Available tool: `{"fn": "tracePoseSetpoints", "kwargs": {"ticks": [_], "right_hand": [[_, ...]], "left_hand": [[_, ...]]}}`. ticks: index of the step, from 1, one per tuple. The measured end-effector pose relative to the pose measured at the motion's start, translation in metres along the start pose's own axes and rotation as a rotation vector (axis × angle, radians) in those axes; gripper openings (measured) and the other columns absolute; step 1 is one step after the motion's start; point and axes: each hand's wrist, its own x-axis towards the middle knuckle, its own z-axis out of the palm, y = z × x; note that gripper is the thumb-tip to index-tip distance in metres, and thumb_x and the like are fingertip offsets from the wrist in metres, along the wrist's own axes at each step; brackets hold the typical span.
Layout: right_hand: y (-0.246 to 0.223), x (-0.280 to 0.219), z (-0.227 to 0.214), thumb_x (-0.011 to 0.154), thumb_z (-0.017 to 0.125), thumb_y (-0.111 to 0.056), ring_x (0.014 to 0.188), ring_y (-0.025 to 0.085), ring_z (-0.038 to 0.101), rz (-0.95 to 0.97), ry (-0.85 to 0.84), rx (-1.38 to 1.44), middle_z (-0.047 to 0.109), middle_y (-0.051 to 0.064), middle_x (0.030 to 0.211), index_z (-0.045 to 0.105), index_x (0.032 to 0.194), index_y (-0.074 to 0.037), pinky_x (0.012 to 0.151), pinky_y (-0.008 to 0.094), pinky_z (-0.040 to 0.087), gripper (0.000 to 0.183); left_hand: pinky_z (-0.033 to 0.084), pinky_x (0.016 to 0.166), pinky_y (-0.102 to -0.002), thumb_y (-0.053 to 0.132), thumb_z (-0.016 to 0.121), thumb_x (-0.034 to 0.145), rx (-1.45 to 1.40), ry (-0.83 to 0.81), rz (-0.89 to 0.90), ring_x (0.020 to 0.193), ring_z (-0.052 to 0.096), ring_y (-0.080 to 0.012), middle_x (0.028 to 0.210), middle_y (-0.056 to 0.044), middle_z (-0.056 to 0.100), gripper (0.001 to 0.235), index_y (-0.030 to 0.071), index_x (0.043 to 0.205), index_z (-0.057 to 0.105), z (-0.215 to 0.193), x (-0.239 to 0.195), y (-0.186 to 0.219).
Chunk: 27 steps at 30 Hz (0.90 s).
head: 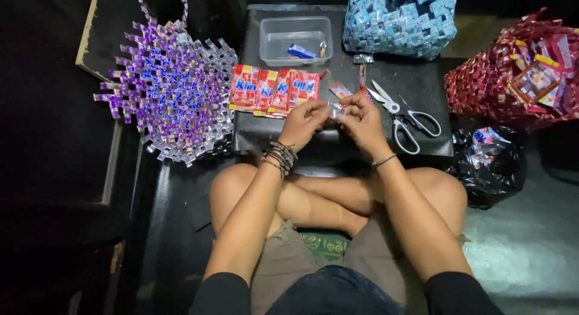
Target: Cutting candy wrappers with scissors to prepare them for weaving into recycled bags.
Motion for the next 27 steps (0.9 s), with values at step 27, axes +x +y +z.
{"fn": "tracePoseSetpoints", "kwargs": {"ticks": [27], "right_hand": [[-0.015, -0.005, 0.007, 0.097, 0.075, -0.011, 0.061, 0.009, 0.065, 0.048, 0.086, -0.044, 0.065, 0.005, 0.071, 0.073, 0.104, -0.001, 0.051, 0.018, 0.050, 0.012]], "left_hand": [[0.062, 0.065, -0.027, 0.015, 0.078, 0.093, -0.103, 0.195, 0.114, 0.069, 0.074, -0.0170, 0.083, -0.017, 0.073, 0.026, -0.004, 0.110, 0.074, 0.016, 0.000, -0.028]]}}
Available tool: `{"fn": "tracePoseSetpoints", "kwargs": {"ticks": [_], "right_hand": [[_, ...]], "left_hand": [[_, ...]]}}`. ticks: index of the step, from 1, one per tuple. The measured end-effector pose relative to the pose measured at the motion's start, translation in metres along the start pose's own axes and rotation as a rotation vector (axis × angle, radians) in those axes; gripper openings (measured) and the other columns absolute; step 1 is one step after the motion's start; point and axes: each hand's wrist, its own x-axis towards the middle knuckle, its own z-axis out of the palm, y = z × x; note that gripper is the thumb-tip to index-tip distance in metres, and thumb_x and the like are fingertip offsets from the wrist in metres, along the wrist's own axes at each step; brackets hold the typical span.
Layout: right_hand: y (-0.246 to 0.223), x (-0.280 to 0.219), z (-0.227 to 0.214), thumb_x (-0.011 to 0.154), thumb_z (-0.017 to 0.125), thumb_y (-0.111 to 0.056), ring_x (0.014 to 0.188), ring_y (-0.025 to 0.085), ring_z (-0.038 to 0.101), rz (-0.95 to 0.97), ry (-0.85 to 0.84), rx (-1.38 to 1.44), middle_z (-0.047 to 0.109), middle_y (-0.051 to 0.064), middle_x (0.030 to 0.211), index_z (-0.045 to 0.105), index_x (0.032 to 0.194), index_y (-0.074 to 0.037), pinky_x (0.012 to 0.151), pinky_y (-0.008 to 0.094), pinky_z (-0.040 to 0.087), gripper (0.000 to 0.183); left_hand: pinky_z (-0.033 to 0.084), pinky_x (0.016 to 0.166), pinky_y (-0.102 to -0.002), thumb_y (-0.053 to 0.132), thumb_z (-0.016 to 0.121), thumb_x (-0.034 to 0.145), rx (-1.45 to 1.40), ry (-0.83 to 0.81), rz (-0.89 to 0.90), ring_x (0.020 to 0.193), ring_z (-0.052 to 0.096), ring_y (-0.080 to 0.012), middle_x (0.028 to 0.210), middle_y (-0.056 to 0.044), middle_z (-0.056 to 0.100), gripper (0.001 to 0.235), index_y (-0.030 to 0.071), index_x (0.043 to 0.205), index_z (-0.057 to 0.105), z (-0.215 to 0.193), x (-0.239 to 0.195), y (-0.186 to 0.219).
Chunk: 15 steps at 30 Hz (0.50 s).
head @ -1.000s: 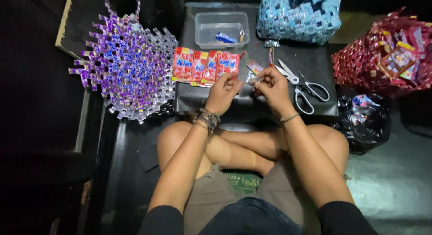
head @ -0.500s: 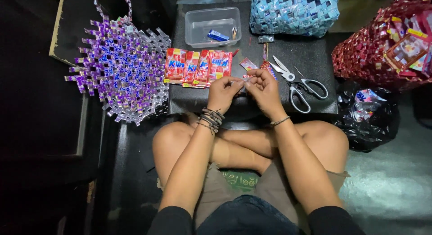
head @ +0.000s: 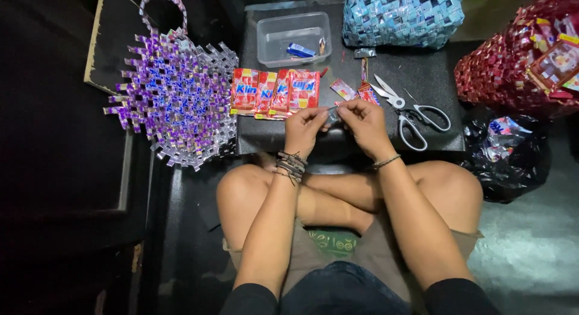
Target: Cutting candy wrappers with scissors to prepare them for weaving into recycled bags.
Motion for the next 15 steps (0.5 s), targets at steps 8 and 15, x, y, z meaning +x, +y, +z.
{"fn": "tracePoseSetpoints", "kwargs": {"ticks": [8, 15], "right_hand": [[0.004, -0.001, 0.000, 0.100, 0.071, -0.011, 0.056, 0.010, 0.063, -0.038, 0.075, 0.020, 0.066, 0.009, 0.071, 0.071, 0.106, 0.001, 0.045, 0.019, 0.048, 0.013], [-0.008, -0.004, 0.008, 0.102, 0.064, -0.006, 0.054, 0.011, 0.062, -0.044, 0.163, 0.086, 0.064, 0.013, 0.073, 0.068, 0.110, 0.007, 0.040, 0.022, 0.052, 0.016]], "left_hand": [[0.061, 0.061, -0.025, 0.017, 0.078, 0.093, 0.079, 0.017, -0.025, 0.066, 0.073, -0.0168, 0.077, -0.016, 0.072, 0.029, -0.005, 0.109, 0.073, 0.013, 0.005, 0.003], [0.062, 0.057, -0.022, 0.016, 0.082, 0.088, 0.069, 0.018, -0.049, 0.063, 0.073, -0.0154, 0.072, -0.015, 0.070, 0.033, -0.007, 0.110, 0.071, 0.017, 0.010, 0.000]]}}
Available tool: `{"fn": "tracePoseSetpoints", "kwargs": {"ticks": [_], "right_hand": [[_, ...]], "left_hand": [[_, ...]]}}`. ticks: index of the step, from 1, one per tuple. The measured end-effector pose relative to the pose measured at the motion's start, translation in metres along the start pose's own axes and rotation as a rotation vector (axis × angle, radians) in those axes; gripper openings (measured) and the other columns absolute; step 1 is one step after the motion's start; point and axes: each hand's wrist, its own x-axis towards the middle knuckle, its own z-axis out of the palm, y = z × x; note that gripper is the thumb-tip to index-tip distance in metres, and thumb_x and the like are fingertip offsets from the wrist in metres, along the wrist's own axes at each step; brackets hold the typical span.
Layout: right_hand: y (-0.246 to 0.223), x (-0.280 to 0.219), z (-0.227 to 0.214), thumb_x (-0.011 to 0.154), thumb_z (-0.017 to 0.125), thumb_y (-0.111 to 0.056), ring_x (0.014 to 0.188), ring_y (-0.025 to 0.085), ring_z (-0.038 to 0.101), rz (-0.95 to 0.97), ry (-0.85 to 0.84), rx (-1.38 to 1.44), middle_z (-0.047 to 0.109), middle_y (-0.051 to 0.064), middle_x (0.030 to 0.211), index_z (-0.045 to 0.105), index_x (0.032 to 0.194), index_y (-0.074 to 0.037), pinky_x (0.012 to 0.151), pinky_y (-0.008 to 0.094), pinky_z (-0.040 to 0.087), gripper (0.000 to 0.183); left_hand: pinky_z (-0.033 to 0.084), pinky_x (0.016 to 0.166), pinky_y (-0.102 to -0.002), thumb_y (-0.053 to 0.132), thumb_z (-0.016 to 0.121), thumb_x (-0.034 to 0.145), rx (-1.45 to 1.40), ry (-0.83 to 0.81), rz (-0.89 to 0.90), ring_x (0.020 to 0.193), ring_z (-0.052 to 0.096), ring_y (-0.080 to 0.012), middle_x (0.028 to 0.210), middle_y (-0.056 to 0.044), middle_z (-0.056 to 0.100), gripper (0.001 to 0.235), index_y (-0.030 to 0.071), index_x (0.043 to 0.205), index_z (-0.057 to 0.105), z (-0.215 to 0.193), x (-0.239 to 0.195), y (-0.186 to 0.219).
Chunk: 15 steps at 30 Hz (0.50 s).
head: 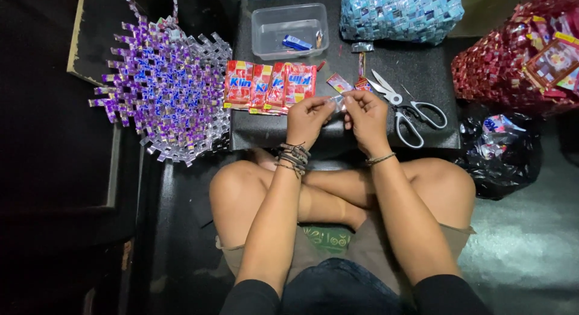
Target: Cutting candy wrappers with scissors to prepare them for weaving into recycled bags.
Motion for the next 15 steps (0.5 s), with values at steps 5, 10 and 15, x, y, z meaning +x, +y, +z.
{"fn": "tracePoseSetpoints", "kwargs": {"ticks": [5, 10, 15], "right_hand": [[-0.009, 0.000, 0.008, 0.102, 0.063, -0.004, 0.048, 0.013, 0.061, -0.025, 0.013, -0.008, 0.060, 0.011, 0.068, 0.067, 0.111, 0.007, 0.037, 0.022, 0.051, 0.015], [-0.002, 0.002, 0.005, 0.103, 0.060, -0.004, 0.045, 0.018, 0.063, -0.031, 0.019, 0.007, 0.058, 0.014, 0.064, 0.066, 0.113, 0.009, 0.036, 0.024, 0.053, 0.017], [-0.002, 0.008, -0.005, 0.106, 0.056, -0.016, 0.069, 0.028, 0.074, 0.079, -0.137, 0.136, 0.065, 0.019, 0.084, 0.061, 0.122, 0.010, 0.048, 0.036, 0.065, 0.030]], "left_hand": [[0.063, 0.061, -0.023, 0.012, 0.078, 0.091, -0.012, 0.008, -0.030, 0.068, 0.074, -0.0176, 0.079, -0.019, 0.071, 0.030, -0.010, 0.109, 0.070, -0.002, 0.002, 0.008], [0.062, 0.056, -0.022, 0.012, 0.074, 0.093, -0.016, 0.097, -0.021, 0.064, 0.072, -0.0165, 0.074, -0.017, 0.068, 0.026, -0.010, 0.107, 0.070, -0.001, 0.001, 0.009], [0.062, 0.056, -0.021, 0.012, 0.074, 0.093, -0.004, 0.068, -0.029, 0.065, 0.072, -0.0150, 0.075, -0.014, 0.068, 0.023, -0.007, 0.106, 0.072, -0.007, 0.003, 0.007]]}}
